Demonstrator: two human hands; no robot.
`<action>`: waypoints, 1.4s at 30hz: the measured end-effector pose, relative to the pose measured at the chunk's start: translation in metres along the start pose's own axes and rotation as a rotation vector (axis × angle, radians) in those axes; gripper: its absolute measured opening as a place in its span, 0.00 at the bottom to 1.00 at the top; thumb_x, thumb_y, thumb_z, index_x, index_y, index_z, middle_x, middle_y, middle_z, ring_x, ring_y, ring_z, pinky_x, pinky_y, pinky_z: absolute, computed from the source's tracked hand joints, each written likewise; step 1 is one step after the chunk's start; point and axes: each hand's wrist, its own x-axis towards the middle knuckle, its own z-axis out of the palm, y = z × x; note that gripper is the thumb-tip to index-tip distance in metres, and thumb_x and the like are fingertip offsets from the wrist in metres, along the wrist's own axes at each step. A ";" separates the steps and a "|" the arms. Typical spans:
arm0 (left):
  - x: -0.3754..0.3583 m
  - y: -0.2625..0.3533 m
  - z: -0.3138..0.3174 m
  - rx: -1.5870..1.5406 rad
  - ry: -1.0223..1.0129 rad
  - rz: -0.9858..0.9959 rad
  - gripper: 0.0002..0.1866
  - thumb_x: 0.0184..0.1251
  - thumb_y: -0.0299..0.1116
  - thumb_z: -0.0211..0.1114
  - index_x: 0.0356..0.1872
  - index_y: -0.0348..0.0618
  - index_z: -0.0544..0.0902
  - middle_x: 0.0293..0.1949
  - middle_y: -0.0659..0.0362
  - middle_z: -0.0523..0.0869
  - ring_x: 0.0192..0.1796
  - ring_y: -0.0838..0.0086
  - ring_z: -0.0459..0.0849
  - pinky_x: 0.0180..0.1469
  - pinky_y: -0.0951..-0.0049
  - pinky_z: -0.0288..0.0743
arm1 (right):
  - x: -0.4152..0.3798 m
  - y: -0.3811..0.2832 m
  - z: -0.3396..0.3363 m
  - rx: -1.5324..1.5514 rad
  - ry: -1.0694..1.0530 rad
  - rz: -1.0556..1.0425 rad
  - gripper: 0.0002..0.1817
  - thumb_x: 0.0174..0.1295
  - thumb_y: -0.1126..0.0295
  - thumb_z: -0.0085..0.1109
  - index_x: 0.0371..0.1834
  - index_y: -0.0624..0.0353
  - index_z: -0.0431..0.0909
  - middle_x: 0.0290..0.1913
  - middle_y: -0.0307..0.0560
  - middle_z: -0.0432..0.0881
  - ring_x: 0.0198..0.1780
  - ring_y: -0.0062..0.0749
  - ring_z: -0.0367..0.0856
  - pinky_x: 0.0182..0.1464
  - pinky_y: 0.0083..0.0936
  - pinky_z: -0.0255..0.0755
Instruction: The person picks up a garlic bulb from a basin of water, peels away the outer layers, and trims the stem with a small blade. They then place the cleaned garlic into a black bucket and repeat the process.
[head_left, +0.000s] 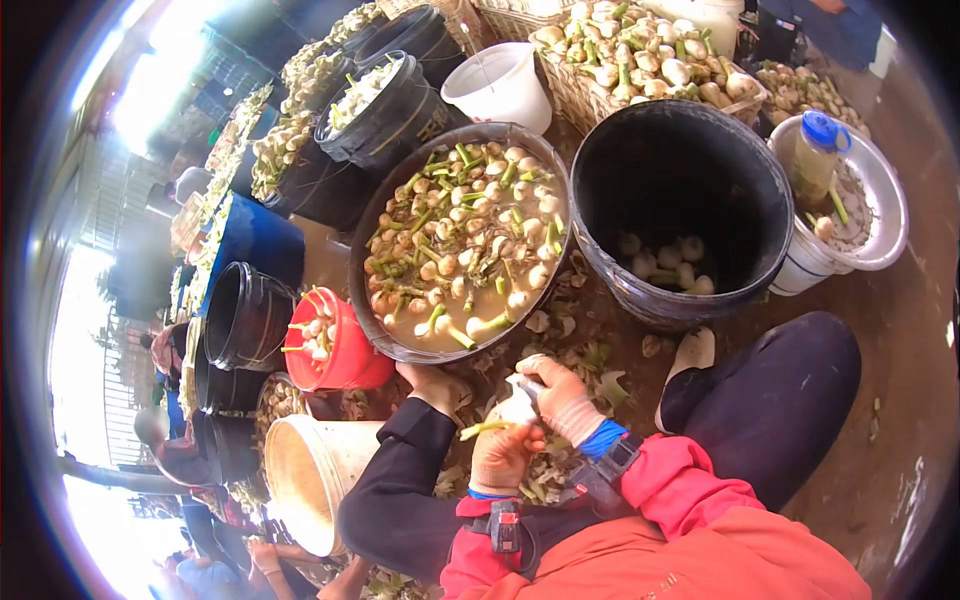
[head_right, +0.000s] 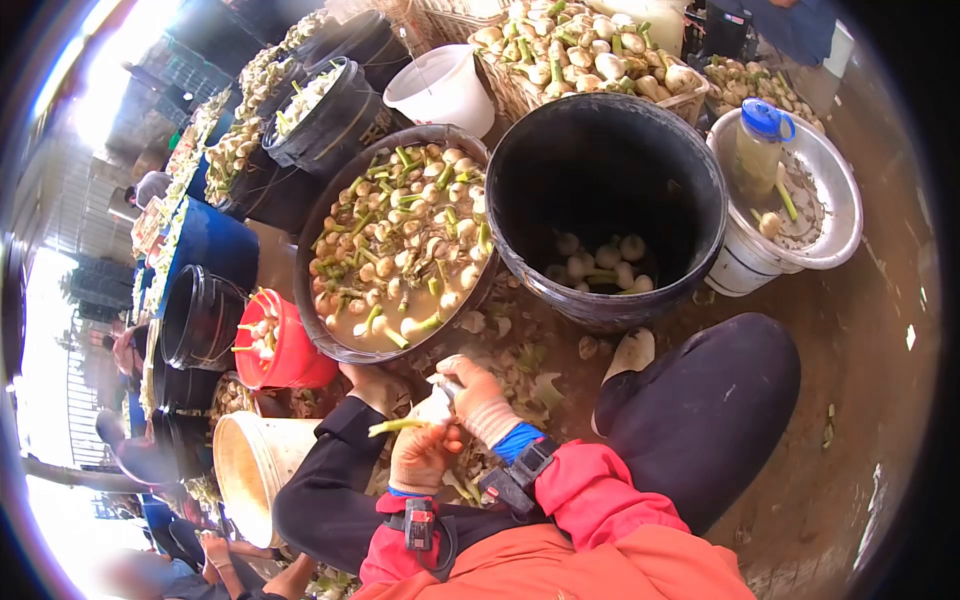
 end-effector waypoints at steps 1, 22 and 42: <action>-0.002 0.002 0.004 0.040 -0.112 -0.091 0.21 0.55 0.26 0.67 0.50 0.39 0.72 0.40 0.59 0.80 0.39 0.73 0.82 0.39 0.74 0.81 | 0.004 0.000 -0.005 -0.020 0.053 0.022 0.15 0.53 0.86 0.53 0.43 0.61 0.77 0.39 0.44 0.80 0.44 0.26 0.77 0.50 0.21 0.70; -0.002 0.022 -0.015 0.818 -0.144 -0.040 0.59 0.47 0.23 0.64 0.71 0.54 0.28 0.34 0.61 0.76 0.30 0.80 0.74 0.31 0.79 0.69 | 0.001 -0.005 -0.003 0.211 -0.421 0.389 0.30 0.57 0.77 0.59 0.65 0.62 0.62 0.49 0.50 0.78 0.48 0.28 0.77 0.48 0.22 0.72; 0.065 0.225 -0.080 -0.469 0.430 0.702 0.22 0.59 0.51 0.63 0.43 0.42 0.74 0.33 0.56 0.80 0.38 0.64 0.80 0.43 0.63 0.80 | 0.006 0.044 -0.004 -0.030 -0.203 0.492 0.10 0.54 0.78 0.59 0.40 0.59 0.82 0.31 0.39 0.82 0.26 0.19 0.76 0.28 0.17 0.68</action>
